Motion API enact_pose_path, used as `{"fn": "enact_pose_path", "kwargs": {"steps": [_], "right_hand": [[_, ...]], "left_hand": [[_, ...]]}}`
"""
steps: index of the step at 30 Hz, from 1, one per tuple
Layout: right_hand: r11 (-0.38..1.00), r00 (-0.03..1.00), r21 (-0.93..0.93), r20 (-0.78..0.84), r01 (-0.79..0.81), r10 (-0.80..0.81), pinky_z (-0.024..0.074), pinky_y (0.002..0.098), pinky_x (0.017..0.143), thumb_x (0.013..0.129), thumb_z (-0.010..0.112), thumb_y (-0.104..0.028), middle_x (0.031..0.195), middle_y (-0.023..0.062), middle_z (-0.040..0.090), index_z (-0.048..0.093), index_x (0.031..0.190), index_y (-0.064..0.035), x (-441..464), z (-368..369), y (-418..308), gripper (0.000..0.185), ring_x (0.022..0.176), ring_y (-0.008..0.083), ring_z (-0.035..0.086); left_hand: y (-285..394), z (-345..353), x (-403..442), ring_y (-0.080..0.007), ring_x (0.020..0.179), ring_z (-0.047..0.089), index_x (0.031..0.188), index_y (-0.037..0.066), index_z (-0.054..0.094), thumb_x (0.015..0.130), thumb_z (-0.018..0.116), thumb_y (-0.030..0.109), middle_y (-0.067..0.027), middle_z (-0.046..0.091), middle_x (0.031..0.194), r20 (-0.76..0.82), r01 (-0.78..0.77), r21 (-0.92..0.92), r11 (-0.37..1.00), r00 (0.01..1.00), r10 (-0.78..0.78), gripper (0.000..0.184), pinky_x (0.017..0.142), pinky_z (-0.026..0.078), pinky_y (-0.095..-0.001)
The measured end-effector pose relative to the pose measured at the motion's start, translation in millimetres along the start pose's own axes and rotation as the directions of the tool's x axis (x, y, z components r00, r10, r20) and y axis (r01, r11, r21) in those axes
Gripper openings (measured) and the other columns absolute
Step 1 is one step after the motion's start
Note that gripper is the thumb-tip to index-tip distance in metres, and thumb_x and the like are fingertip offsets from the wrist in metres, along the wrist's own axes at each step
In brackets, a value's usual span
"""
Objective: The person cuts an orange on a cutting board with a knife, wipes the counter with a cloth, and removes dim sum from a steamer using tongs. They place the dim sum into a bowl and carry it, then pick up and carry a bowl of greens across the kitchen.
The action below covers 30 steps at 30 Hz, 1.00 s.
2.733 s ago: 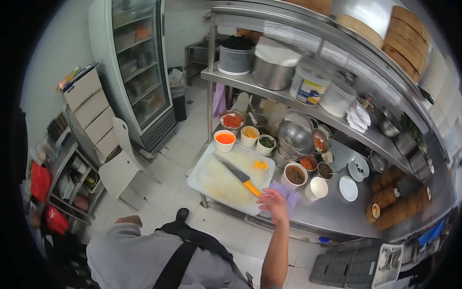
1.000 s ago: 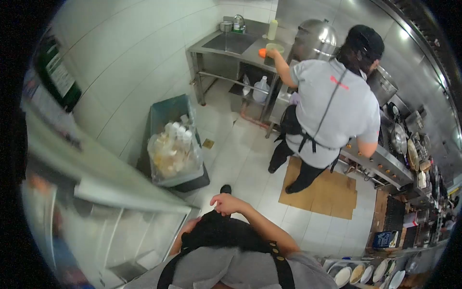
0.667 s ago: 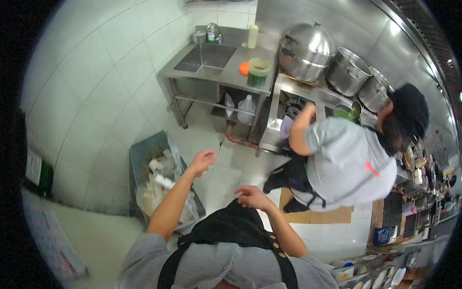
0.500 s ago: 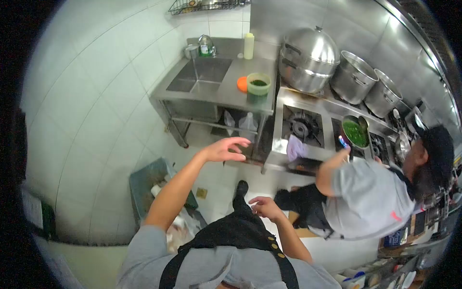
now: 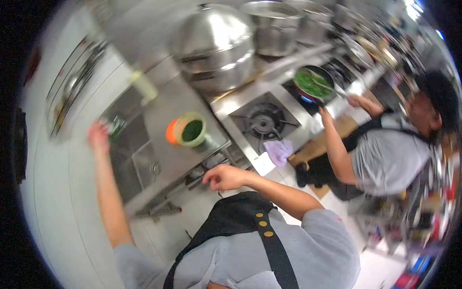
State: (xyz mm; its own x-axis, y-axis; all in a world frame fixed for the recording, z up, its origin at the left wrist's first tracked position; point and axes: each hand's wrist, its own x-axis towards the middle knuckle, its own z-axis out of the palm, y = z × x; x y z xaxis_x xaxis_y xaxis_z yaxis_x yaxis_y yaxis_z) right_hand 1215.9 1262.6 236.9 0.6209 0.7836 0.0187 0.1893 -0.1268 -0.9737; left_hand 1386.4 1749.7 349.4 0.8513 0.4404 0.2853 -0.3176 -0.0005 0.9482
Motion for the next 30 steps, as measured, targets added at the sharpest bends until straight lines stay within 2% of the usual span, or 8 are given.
{"fn": "enact_pose_path", "kwargs": {"steps": [3, 14, 17, 19, 21, 23, 26, 30], "right_hand": [[0.992, 0.996, 0.103, -0.039, -0.079, 0.083, 0.0482, 0.0255, 0.063, 0.078, 0.055, 0.001, 0.072, 0.0035, 0.062, 0.059, 0.108, 0.0001, 36.6, 11.4, -20.6, 0.03, 0.066, 0.0105, 0.059], [0.958, 0.932, -0.284, -0.358, -0.045, -0.062, 0.0492, 0.0332, 0.066, 0.075, 0.059, -0.003, 0.078, 0.0132, 0.062, 0.058, 0.108, 0.0, 201.8, 19.6, -82.1, 0.032, 0.068, 0.0243, 0.061], [0.816, 0.826, -0.567, -0.51, -0.112, -0.241, 0.0497, 0.0345, 0.072, 0.072, 0.058, 0.0, 0.107, 0.0171, 0.056, 0.049, 0.122, -0.0042, 252.1, 2.2, -128.6, 0.05, 0.087, 0.0276, 0.06], [0.686, 0.614, -0.722, -0.503, 0.088, -0.608, 0.0462, 0.0409, 0.085, 0.069, 0.059, 0.0, 0.123, 0.018, 0.046, 0.041, 0.13, -0.0081, 288.2, -11.1, -166.9, 0.064, 0.106, 0.034, 0.051], [0.432, 0.399, -0.896, -0.359, 0.107, -0.844, 0.0386, 0.0519, 0.094, 0.066, 0.061, 0.0, 0.124, 0.0173, 0.044, 0.041, 0.13, -0.0084, 319.7, -23.9, -211.6, 0.067, 0.111, 0.0409, 0.045], [0.295, 0.2, -0.955, -0.283, 0.033, -0.938, 0.0314, 0.0602, 0.096, 0.067, 0.06, -0.004, 0.116, 0.0181, 0.047, 0.044, 0.125, -0.008, 335.2, -25.6, -244.2, 0.06, 0.113, 0.0439, 0.043], [0.305, 0.176, -0.952, -0.298, 0.013, -0.938, 0.0318, 0.0612, 0.095, 0.072, 0.059, -0.011, 0.097, 0.0144, 0.053, 0.048, 0.119, -0.0081, 346.9, -33.5, -232.1, 0.049, 0.105, 0.0367, 0.05], [0.51, 0.609, -0.857, -0.445, -0.077, -0.657, 0.0421, 0.0415, 0.06, 0.077, 0.059, -0.017, 0.069, 0.0053, 0.052, 0.049, 0.09, -0.0085, 272.6, -52.7, -170.1, 0.019, 0.065, 0.0249, 0.056]], "left_hand": [[38.6, -31.2, 144.4, -0.0182, 0.066, 0.058, 0.139, 0.01, 0.016, 0.078, 0.075, 0.018, -0.0142, 0.062, 0.095, -0.171, -0.208, 0.152, 0.966, 0.957, 0.233, 0.085, 0.058, 0.05, -0.0301], [78.3, 4.2, 270.1, -0.0113, 0.07, 0.058, 0.085, 0.009, 0.07, 0.077, 0.074, 0.031, -0.0019, 0.066, 0.083, -0.159, -0.562, 0.533, 0.632, 0.667, 0.728, 0.024, 0.062, 0.048, -0.0263], [121.5, -21.4, 236.5, -0.0121, 0.072, 0.059, 0.1, 0.008, 0.069, 0.085, 0.063, 0.025, -0.0046, 0.067, 0.087, 0.162, -0.754, 0.641, 0.144, 0.316, 0.935, 0.023, 0.067, 0.048, -0.0274], [160.1, -20.8, 167.5, -0.0164, 0.073, 0.058, 0.108, 0.0, 0.064, 0.09, 0.055, 0.031, -0.0109, 0.065, 0.088, 0.093, -0.867, 0.038, 0.496, 0.498, 0.862, 0.037, 0.066, 0.047, -0.0297], [193.7, -6.9, 72.6, -0.0234, 0.076, 0.057, 0.111, -0.007, 0.06, 0.087, 0.05, 0.046, -0.018, 0.062, 0.089, -0.031, -0.587, 0.627, 0.513, 0.639, 0.769, 0.059, 0.069, 0.045, -0.0335], [190.7, -20.9, 37.5, -0.0079, 0.07, 0.047, 0.11, -0.005, 0.059, 0.088, 0.057, 0.022, -0.0078, 0.061, 0.098, -0.04, -0.684, 0.279, 0.675, 0.694, 0.719, 0.035, 0.057, 0.035, -0.0174], [164.0, -43.5, 33.4, -0.0131, 0.077, 0.051, 0.112, -0.007, 0.057, 0.083, 0.061, 0.038, -0.0134, 0.06, 0.099, 0.547, -0.563, -0.023, 0.826, 0.684, 0.482, 0.053, 0.066, 0.04, -0.022], [165.0, 77.5, -4.0, -0.033, 0.082, 0.058, 0.1, -0.009, 0.06, 0.076, 0.052, 0.059, -0.0249, 0.06, 0.091, 0.465, -0.767, 0.035, 0.64, 0.58, 0.669, 0.073, 0.073, 0.044, -0.0365]]}}
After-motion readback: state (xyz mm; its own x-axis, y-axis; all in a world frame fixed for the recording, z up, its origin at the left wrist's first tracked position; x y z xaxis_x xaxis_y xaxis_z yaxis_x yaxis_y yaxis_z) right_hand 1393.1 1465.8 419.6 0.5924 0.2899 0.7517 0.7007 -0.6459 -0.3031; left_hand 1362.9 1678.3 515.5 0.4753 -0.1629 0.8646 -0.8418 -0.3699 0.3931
